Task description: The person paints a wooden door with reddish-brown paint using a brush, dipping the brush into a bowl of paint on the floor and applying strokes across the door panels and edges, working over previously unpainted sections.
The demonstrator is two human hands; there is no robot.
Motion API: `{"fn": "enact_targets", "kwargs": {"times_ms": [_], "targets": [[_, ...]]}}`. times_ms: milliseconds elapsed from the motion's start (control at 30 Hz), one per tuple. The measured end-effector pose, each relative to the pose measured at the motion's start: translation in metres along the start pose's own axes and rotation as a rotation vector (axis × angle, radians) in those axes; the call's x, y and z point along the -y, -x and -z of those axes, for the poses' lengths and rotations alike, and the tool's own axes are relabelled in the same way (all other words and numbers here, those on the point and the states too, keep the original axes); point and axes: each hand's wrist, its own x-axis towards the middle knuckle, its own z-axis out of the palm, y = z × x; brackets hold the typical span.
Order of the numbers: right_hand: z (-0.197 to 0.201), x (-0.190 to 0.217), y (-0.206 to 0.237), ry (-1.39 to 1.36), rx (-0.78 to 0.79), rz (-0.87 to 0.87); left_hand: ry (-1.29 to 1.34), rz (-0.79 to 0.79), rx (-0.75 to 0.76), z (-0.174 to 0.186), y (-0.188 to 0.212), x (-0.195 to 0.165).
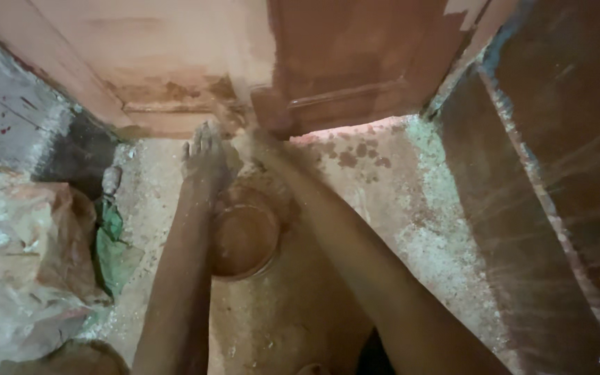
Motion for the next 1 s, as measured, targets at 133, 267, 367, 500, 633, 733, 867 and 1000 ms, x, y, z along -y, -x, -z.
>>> {"fn": "enact_targets", "kwargs": {"times_ms": [133,267,367,500,633,733,867,1000], "targets": [[0.019,-0.037,0.014,0.104,-0.018,-0.135,0.065,-0.015,-0.068,0.004,0.003,-0.006],[0.054,-0.089,0.033,0.206,-0.057,-0.404,0.263,-0.152,-0.246,0.005,-0.002,-0.029],[0.076,-0.117,0.044,0.192,-0.175,-0.593,0.218,-0.214,-0.361,0.001,-0.012,-0.044],[0.079,-0.122,0.046,0.059,-0.201,-0.673,0.125,-0.213,-0.278,-0.006,-0.021,-0.056],[0.049,-0.089,0.035,0.265,-0.11,-0.336,0.148,-0.215,-0.333,-0.008,-0.018,-0.049],[0.02,-0.054,0.025,0.436,-0.057,0.235,0.268,-0.195,-0.317,0.0,-0.008,-0.034],[0.002,-0.027,0.016,0.045,0.121,-0.066,0.04,0.007,0.042,0.014,0.0,-0.021],[0.014,-0.05,0.018,-0.444,0.139,-0.353,0.152,0.017,-0.082,0.001,0.001,-0.022]]}}
